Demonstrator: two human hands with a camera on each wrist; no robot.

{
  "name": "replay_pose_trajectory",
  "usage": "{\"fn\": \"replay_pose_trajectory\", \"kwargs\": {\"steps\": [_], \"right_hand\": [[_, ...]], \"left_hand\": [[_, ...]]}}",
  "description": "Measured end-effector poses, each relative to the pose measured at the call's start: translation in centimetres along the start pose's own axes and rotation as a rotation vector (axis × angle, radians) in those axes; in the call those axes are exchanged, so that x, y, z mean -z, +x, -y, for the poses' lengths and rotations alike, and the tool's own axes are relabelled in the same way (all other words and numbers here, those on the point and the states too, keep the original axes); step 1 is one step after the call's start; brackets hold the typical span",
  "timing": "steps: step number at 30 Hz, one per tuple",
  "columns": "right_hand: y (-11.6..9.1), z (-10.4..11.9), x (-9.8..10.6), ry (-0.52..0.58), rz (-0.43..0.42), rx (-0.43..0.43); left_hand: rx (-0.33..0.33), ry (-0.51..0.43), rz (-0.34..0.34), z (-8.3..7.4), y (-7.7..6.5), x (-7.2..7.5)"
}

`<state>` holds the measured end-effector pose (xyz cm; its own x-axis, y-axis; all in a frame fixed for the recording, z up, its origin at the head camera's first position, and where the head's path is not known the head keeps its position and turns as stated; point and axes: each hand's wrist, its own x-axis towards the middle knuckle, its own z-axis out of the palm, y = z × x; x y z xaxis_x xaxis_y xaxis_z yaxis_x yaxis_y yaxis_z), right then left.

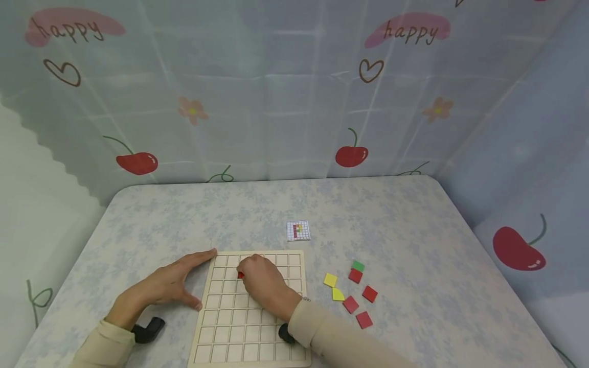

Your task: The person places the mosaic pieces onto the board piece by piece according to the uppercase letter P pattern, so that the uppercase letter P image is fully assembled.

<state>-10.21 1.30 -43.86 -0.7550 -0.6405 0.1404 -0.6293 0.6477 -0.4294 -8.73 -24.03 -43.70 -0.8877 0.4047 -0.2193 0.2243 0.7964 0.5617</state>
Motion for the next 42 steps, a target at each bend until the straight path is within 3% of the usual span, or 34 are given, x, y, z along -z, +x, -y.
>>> {"fn": "replay_pose_trajectory", "kwargs": {"steps": [27,35,42], "right_hand": [[0.0,0.1,-0.2,-0.033,0.006,-0.005],[-0.4,0.2,0.0,-0.004,0.012,-0.044],[-1.4,-0.3,1.7,0.044,-0.012,-0.109]], "left_hand": [[-0.011,-0.005,0.007,0.2,0.1,-0.1],[-0.013,0.007,0.008,0.3,0.1,0.0],[-0.024,-0.001,0.005,0.4,0.3,-0.2]]}}
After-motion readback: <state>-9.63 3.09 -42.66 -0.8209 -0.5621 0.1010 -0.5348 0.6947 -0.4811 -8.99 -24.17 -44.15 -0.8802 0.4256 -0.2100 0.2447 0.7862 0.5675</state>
